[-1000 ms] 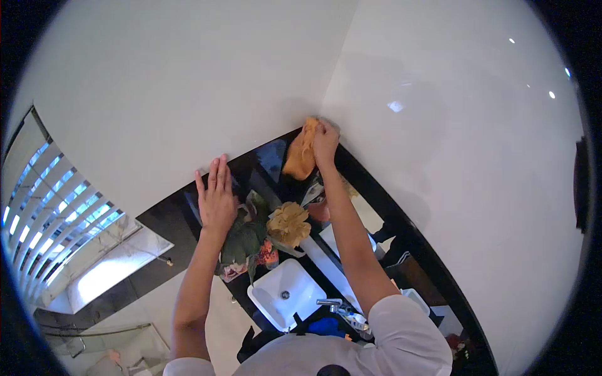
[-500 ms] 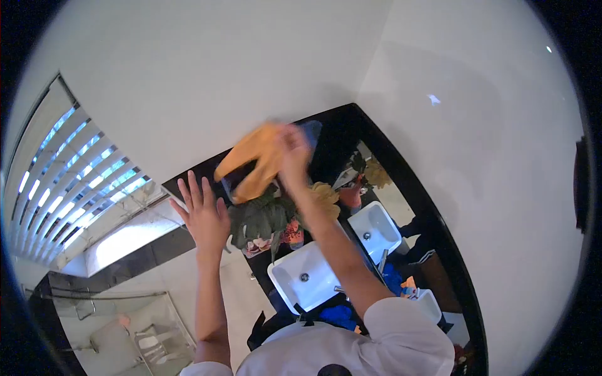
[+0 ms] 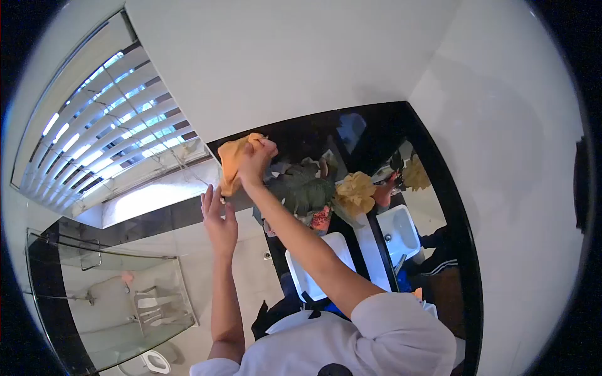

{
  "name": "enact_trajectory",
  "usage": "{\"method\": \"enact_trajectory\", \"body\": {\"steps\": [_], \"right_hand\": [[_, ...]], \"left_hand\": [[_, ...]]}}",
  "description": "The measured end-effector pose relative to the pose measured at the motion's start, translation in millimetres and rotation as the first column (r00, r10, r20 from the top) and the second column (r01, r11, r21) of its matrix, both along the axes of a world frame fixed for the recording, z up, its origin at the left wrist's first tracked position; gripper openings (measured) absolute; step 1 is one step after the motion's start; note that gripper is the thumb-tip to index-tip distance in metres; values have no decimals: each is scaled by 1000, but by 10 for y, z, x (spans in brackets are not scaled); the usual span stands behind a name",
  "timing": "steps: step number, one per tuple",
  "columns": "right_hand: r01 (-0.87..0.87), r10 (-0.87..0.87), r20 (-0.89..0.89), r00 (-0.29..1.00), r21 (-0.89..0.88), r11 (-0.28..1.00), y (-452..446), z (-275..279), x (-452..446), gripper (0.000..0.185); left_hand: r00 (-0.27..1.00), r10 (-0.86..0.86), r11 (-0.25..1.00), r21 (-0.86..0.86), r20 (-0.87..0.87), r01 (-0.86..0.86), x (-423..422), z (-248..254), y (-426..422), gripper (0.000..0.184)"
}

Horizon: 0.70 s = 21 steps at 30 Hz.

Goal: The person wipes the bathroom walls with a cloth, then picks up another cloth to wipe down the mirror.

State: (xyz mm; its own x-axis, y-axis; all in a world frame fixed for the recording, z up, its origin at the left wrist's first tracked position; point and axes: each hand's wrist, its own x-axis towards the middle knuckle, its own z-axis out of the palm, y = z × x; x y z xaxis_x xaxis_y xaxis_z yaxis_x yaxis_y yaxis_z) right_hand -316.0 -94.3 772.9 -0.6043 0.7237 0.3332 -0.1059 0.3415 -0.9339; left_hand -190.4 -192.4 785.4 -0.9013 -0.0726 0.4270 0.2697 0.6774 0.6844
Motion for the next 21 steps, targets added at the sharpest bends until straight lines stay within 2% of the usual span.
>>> {"method": "enact_trajectory", "body": {"steps": [1, 2, 3, 4, 5, 6, 7, 8, 9, 10, 11, 12, 13, 14, 15, 16, 17, 18, 19, 20, 21], "right_hand": [[-171, 140, -149, 979, -220, 960, 75, 63, 42, 32], [-363, 243, -322, 915, -395, 844, 186, 157, 64, 30], [-467, 299, -432, 851, -360, 808, 366, 474, 160, 34], [-500, 316, -492, 811, -303, 811, 529, 863, 237, 31], [-392, 288, -489, 824, -124, 911, 685, 1239, 258, 31], [-469, 266, -646, 715, -161, 869, 754, 1544, 179, 31], [-262, 296, -706, 643, 160, 952, 894, 1829, -8, 31], [12, 349, -745, 568, 431, 902, 976, 2015, -182, 31], [3, 354, -749, 561, 429, 903, 947, 2061, -272, 31], [70, 511, -646, 567, 656, 751, 923, 2082, -352, 30], [135, 632, -505, 587, 832, 539, 889, 2100, -393, 31], [251, 682, -382, 624, 924, 288, 864, 1941, -463, 31], [-1, 767, -95, 635, 992, 124, 822, 1822, -441, 25], [-242, 796, 195, 572, 968, -63, 770, 1685, -387, 20], [-209, 714, 282, 641, 959, -190, 703, 1319, -451, 16], [-171, 530, 400, 748, 888, -428, 670, 917, -443, 11], [136, 521, 188, 832, 842, -521, 676, 533, -383, 10], [156, 621, 328, 712, 789, -595, 746, 157, -504, 10], [-131, 532, 555, 639, 760, -637, 777, -61, -471, 14], [-141, 668, 589, 454, 788, -599, 905, -101, -491, 19], [-156, 768, 593, 243, 805, -572, 981, -34, -523, 28]], "left_hand": [[999, 34, 999, 35, 1, -34, -16, 33, -38, 35], [999, 47, 998, 41, -14, -46, -39, 26, -104, 35], [1000, 13, 992, 122, -3, -12, -46, -22, -192, 35], [1000, -20, 979, 205, 8, 18, -37, -63, -253, 36], [1000, 2, 977, 213, 7, -3, -17, -80, -274, 36], [999, -19, 975, 224, 42, 9, 7, -89, -277, 36], [996, -42, 972, 233, 74, 24, 14, -98, -281, 35], [996, -47, 983, 182, 71, 33, 23, -146, -289, 35], [997, -35, 983, 180, 67, 23, 54, -144, -292, 35], [995, -53, 986, 163, 82, 39, 83, -143, -287, 36], [992, -73, 987, 148, 98, 58, 100, -145, -298, 36], [990, -69, 988, 143, 125, 51, 96, -179, -339, 35], [990, -67, 988, 144, 123, 49, 98, -200, -388, 35], [991, -58, 988, 149, 124, 40, 88, -212, -431, 34], [991, -50, 987, 158, 121, 31, 72, -230, -453, 33], [993, -50, 987, 160, 109, 33, 72, -261, -465, 33], [992, -85, 974, 216, 90, 64, 52, -294, -482, 31], [992, -116, 958, 269, 52, 98, -5, -300, -498, 30], [994, -107, 959, 266, 10, 100, -24, -310, -476, 29], [984, -166, 898, 422, 62, 124, -75, -472, -494, 26], [959, -199, 798, 602, 203, 38, -63, -401, -413, 24]]}}
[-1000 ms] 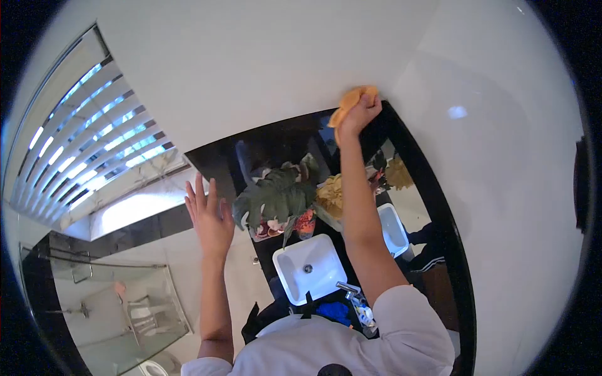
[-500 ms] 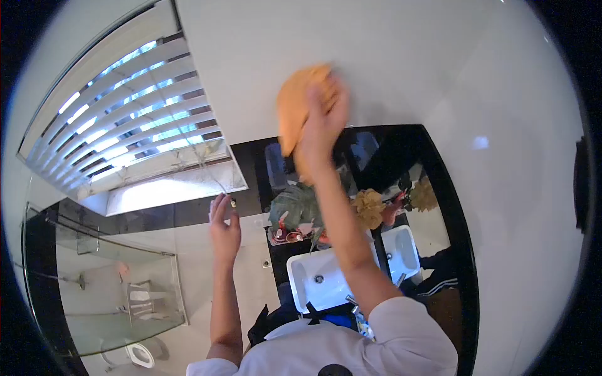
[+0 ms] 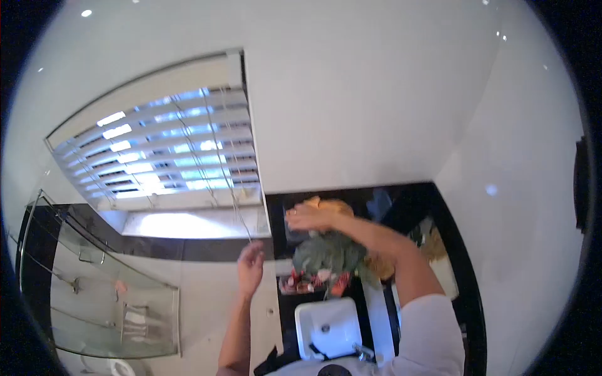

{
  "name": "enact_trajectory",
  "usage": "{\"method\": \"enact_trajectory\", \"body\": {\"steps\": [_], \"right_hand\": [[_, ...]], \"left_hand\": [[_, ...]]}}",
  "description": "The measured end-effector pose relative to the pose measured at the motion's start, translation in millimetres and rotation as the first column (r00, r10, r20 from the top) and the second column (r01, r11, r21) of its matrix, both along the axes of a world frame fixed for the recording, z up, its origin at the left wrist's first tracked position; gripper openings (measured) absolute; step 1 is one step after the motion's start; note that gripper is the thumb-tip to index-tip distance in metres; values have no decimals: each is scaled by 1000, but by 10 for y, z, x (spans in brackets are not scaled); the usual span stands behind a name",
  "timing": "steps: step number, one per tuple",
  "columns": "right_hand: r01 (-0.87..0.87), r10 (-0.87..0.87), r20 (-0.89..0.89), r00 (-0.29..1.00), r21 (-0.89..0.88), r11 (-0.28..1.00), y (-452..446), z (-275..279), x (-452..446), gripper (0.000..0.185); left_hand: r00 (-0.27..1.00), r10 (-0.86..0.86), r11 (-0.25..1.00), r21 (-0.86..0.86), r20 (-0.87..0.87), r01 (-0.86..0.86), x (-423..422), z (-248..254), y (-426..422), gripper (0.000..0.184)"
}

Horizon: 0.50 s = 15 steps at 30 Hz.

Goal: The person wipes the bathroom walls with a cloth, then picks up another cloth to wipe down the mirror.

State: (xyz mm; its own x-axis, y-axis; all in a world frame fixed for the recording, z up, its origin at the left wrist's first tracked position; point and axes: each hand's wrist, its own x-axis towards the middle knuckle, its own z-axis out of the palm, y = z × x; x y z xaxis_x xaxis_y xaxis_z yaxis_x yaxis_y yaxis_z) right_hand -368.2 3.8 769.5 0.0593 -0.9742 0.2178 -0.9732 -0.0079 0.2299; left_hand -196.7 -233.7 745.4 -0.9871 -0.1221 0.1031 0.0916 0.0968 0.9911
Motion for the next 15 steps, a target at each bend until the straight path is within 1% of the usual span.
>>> {"method": "enact_trajectory", "body": {"steps": [1, 2, 3, 4, 5, 6, 7, 8, 9, 11, 12, 13, 14, 15], "right_hand": [[225, -261, 206, 943, 181, 957, -150, 431, 280, 36], [278, -238, 355, 904, -64, 959, -296, 469, 369, 46], [206, -152, 222, 963, -247, 947, -448, 624, 486, 47], [363, -116, 586, 802, -323, 874, -594, 968, 845, 45], [357, -45, 587, 808, -429, 830, -758, 994, 976, 45], [441, 5, 748, 663, -396, 806, -894, 968, 1130, 48], [454, -158, 621, 768, -352, 819, -913, 1084, 1363, 51], [477, -308, 459, 833, -314, 821, -932, 1236, 1622, 54], [469, -303, 453, 838, -316, 825, -912, 1351, 1833, 54], [581, -464, 364, 808, -359, 731, -847, 1481, 2141, 57], [571, -458, 354, 815, -361, 737, -847, 1398, 2174, 57], [589, -353, 500, 791, -466, 660, -849, 1233, 2186, 57], [617, -221, 621, 752, -547, 565, -845, 1077, 2212, 57], [628, -122, 672, 730, -590, 507, -829, 978, 2244, 56]], "left_hand": [[997, -14, 994, 112, 73, 5, -1, 84, 46, 23], [987, -122, 907, 417, 108, 66, 6, 141, 107, 33], [959, -188, 784, 621, 210, 18, 46, 350, 190, 39], [912, -285, 619, 783, 295, -60, 111, 515, 261, 46], [921, -273, 611, 789, 278, -57, 109, 564, 295, 46], [890, -447, 448, 884, 90, 135, 103, 591, 318, 50], [808, -578, 248, 918, -117, 310, 106, 604, 334, 54], [812, -571, 248, 916, -124, 314, 113, 596, 342, 54], [880, -463, 332, 900, -105, 282, 129, 573, 350, 53], [972, -221, 477, 860, -82, 181, 180, 560, 372, 52], [973, -212, 474, 861, -92, 185, 197, 601, 392, 52], [978, -127, 781, 592, -166, 201, 223, 644, 413, 45], [963, -71, 963, 234, -260, 134, 264, 694, 449, 39], [972, -55, 994, 78, -230, 75, 461, 989, 518, 29]]}}
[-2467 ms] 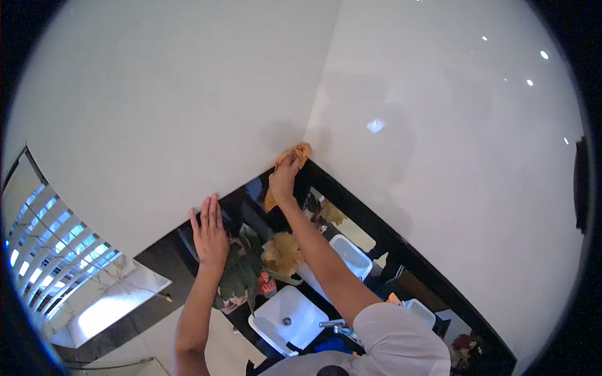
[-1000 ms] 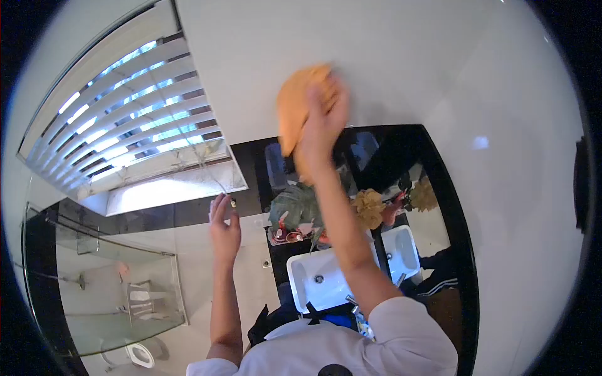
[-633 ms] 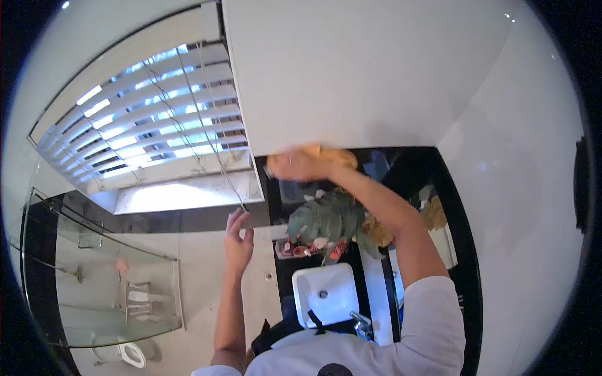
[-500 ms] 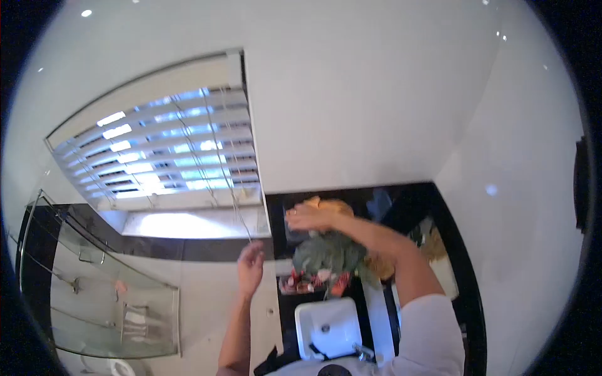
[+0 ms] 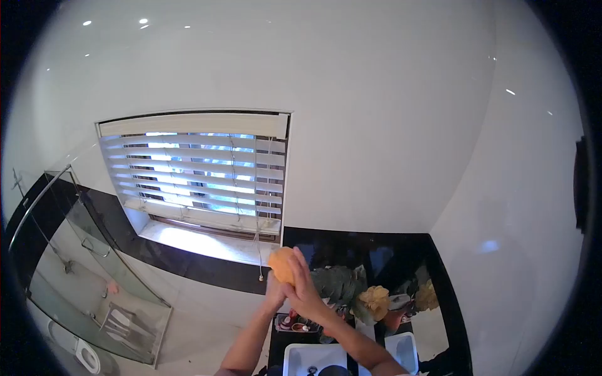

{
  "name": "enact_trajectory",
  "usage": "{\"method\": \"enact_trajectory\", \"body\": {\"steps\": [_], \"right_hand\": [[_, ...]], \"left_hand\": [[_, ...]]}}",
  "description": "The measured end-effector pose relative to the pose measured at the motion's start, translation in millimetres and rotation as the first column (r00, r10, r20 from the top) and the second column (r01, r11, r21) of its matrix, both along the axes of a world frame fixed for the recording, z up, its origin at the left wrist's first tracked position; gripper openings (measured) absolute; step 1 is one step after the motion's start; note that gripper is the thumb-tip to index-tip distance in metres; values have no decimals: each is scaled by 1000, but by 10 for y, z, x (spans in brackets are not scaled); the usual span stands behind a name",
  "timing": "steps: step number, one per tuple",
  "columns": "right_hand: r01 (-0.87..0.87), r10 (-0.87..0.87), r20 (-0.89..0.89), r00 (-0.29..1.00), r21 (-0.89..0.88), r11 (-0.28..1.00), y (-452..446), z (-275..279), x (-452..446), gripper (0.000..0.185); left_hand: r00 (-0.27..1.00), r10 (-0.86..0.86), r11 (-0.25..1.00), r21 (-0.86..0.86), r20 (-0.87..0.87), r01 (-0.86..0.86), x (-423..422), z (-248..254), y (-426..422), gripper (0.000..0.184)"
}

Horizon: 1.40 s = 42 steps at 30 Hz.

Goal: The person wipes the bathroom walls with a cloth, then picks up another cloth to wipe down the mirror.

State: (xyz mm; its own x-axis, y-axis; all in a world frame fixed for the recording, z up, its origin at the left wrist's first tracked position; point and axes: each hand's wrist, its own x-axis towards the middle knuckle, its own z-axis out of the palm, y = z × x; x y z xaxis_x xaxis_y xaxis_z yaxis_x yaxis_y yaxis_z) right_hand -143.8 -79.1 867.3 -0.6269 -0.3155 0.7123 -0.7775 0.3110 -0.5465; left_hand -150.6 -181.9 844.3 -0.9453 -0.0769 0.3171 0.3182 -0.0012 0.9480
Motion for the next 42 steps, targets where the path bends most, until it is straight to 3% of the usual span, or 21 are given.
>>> {"method": "enact_trajectory", "body": {"steps": [5, 7, 9, 11, 12, 13, 17, 19, 21, 23, 24, 25, 26, 27, 29, 31, 32, 33, 38, 39, 42], "right_hand": [[-82, 106, 103, 989, -214, 973, 280, 9, 174, 42], [-51, 105, 154, 982, -320, 946, 400, 10, 238, 36], [34, 79, 263, 962, -400, 916, 534, -24, 319, 34], [130, 59, 368, 928, -467, 874, 671, -89, 352, 32], [198, 156, 434, 887, -664, 721, 742, -130, 344, 33], [285, 268, 470, 841, -805, 520, 800, -167, 353, 35], [306, 254, 431, 866, -858, 413, 919, -201, 470, 36], [453, 129, 519, 845, -823, 343, 915, -109, 612, 32], [468, 69, 525, 848, -804, 367, 873, -81, 706, 33], [492, 8, 537, 844, -779, 388, 856, -190, 794, 33], [444, -105, 492, 864, -646, 621, 884, -388, 797, 33], [389, -198, 415, 888, -450, 804, 849, -353, 872, 33], [323, -281, 311, 908, -91, 942, 906, -265, 990, 39], [321, -279, 314, 907, -90, 943, 926, -203, 1099, 39], [507, -552, 46, 833, 340, 792, 966, -139, 1275, 41], [480, -551, 180, 815, 323, 816, 967, -105, 1407, 47], [322, -281, 444, 851, -19, 947, 936, -144, 1464, 45], [192, 74, 571, 817, -392, 900, 912, -169, 1522, 44], [207, -88, 404, 910, -260, 943, 1134, -137, 1543, 54], [234, -112, 350, 930, -330, 915, 1184, -122, 1493, 54], [333, -249, 224, 942, -551, 765, 1373, 89, 1184, 52]], "left_hand": [[986, -10, 962, -269, -164, -34, 35, -74, 179, 27], [998, -52, 865, -502, -32, 29, 121, -48, 226, 26], [976, -122, 870, -454, 180, 192, 235, 4, 199, 28], [836, -415, 868, -119, 359, 482, 352, 14, 195, 38], [724, -534, 808, 9, 437, 590, 358, -12, 180, 45], [731, -530, 811, 6, 430, 585, 343, -52, 171, 45], [816, -348, 921, 4, 462, 390, 227, -456, 212, 47], [958, -84, 996, 44, 274, 75, 200, -565, 272, 49], [927, -211, 977, 110, 312, 185, 341, -301, 347, 53], [722, -589, 785, 470, 363, 404, 579, 23, 509, 52], [608, -665, 723, 579, 435, 377, 629, -6, 641, 54], [523, -814, 519, 724, 253, 456, 669, -50, 751, 54], [584, -731, 633, 670, 353, 388, 723, -96, 800, 52], [634, -634, 735, 602, 444, 313, 782, -137, 844, 51], [793, -454, 854, 450, 405, 260, 755, -551, 978, 49], [910, -262, 942, 289, 320, 170, 863, -586, 1011, 50], [934, -226, 965, 194, 278, 176, 1031, -373, 997, 51], [954, -194, 980, 98, 231, 175, 1136, -242, 993, 52], [875, -356, 919, -45, 330, 391, 1177, -12, 931, 43], [773, -452, 861, -11, 444, 509, 1196, 105, 885, 39], [753, -611, 789, 109, 244, 605, 1147, 388, 734, 41]]}}
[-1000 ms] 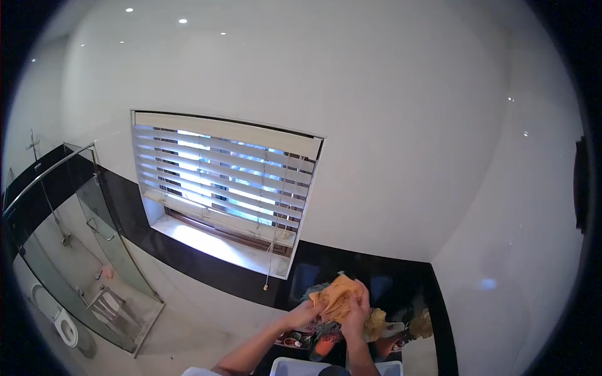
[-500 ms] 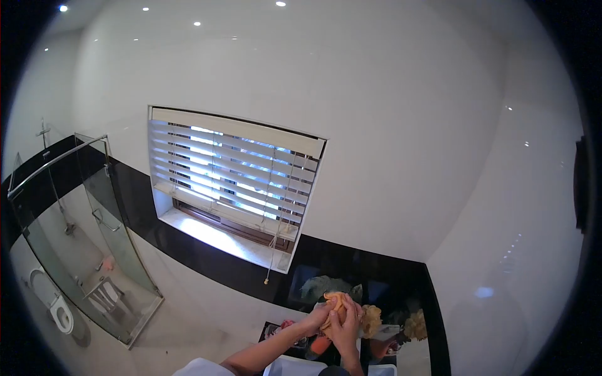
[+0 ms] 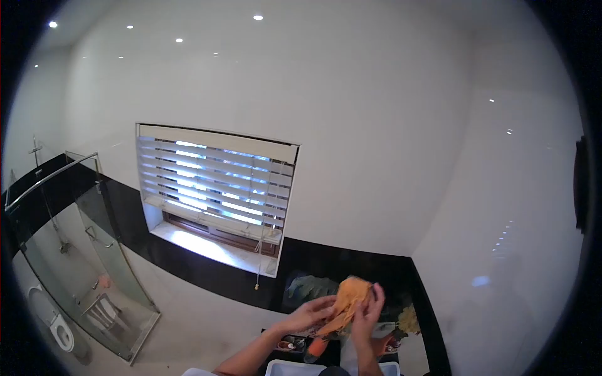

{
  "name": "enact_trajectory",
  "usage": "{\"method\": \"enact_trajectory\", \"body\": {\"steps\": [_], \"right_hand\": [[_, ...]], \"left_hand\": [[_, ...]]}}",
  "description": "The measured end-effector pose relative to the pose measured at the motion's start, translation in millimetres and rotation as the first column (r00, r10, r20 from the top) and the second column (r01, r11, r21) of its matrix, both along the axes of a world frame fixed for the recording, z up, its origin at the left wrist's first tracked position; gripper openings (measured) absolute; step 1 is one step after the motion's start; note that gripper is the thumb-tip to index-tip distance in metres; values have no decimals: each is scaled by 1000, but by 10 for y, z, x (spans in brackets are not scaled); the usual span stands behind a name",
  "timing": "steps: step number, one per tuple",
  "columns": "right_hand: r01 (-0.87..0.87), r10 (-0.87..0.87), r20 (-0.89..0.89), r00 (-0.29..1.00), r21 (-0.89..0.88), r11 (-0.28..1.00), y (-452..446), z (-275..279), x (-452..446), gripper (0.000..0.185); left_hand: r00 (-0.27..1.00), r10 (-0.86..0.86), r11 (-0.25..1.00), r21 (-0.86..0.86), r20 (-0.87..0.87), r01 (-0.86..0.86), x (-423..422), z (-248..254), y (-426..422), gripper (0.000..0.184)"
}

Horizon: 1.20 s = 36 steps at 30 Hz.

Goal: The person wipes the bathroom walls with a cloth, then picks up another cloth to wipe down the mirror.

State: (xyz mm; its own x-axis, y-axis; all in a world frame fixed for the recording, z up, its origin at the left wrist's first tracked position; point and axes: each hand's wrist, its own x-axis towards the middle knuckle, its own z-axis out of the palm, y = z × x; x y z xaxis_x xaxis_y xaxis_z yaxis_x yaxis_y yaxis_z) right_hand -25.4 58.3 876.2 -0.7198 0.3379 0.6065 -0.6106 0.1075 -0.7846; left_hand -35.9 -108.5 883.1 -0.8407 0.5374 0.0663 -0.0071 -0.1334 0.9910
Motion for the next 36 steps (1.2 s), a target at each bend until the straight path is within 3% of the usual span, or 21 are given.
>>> {"method": "enact_trajectory", "body": {"steps": [1, 3, 5, 9, 11, 12, 13, 15, 18, 21, 24, 26, 27, 28, 29, 31, 32, 33, 34, 35, 36], "right_hand": [[24, -26, -33, 999, -80, 996, 94, 175, -133, 52], [-49, 45, -22, 999, -316, 948, 379, 380, -538, 42], [-362, 368, -138, 920, -662, 657, 591, 857, -866, 36], [-676, 615, -317, 722, -512, 530, 333, 2008, -1336, 43], [-452, 397, -261, 880, -199, 870, -25, 2495, -1584, 45], [-229, 223, -315, 922, 20, 973, -156, 2768, -1752, 42], [36, 57, -407, 912, 217, 975, -294, 3063, -1919, 40], [396, -52, -729, 682, 309, 864, -653, 3750, -2189, 40], [503, 51, -921, 385, 256, 826, -1145, 4780, -2707, 40], [612, 128, -924, 360, 338, 715, -1640, 5433, -2996, 45], [647, 220, -907, 359, 412, 641, -2019, 5764, -3360, 48], [696, 72, -970, 233, 218, 685, -2125, 5982, -3459, 50], [696, 72, -971, 227, 213, 685, -2195, 6082, -3468, 50], [365, 158, -937, 312, 272, 891, -2306, 6165, -3377, 26], [-25, 272, -895, 353, 281, 959, -2377, 6288, -3394, 25], [-46, 209, -911, 355, 206, 977, -2538, 6619, -3622, 23], [-64, 147, -919, 365, 133, 989, -2601, 6733, -3689, 23], [-59, 141, -922, 360, 128, 990, -2627, 6814, -3751, 23], [297, 39, -969, 244, 113, 948, -2675, 6852, -3773, 27], [612, -17, -995, 95, 45, 790, -2724, 6887, -3790, 31], [616, -16, -996, 87, 41, 787, -2799, 6950, -3788, 31]], "left_hand": [[1000, 9, 989, 144, 3, -10, -60, 52, -51, 45], [998, 19, 978, 204, 57, -30, -292, 75, -140, 47], [999, 44, 989, 144, -28, -39, -478, 237, -225, 42], [993, 16, 999, 40, -113, -12, -993, 318, -420, 36], [988, -11, 994, 110, -154, 28, -1229, 360, -489, 33], [984, -8, 996, 87, -178, 23, -1337, 386, -538, 31], [983, -3, 996, 91, -183, 20, -1434, 425, -606, 31], [977, -7, 999, 41, -211, 16, -1606, 514, -748, 30], [967, 47, 998, 51, -250, -36, -1854, 459, -920, 29], [957, 111, 994, 51, -268, -101, -1979, 452, -1042, 29], [975, 32, 992, -111, -222, -57, -2036, 458, -1217, 31], [977, 52, 994, -79, -207, -70, -2159, 207, -1286, 32], [979, 60, 996, -50, -193, -71, -2246, 101, -1320, 32], [984, 70, 988, -127, -166, -92, -2249, 158, -1380, 32], [982, 71, 987, -128, -176, -94, -2303, 125, -1404, 32], [994, 45, 992, 121, -100, -32, -2384, -20, -1427, 40], [972, 158, 981, 139, -176, -135, -2344, 61, -1422, 36], [971, 153, 982, 134, -182, -130, -2429, 8, -1415, 36], [974, 166, 971, 196, -157, -135, -2526, -160, -1384, 38], [975, 178, 956, 259, -131, -140, -2620, -335, -1345, 39], [976, 194, 934, 323, -95, -154, -2699, -468, -1300, 38]]}}
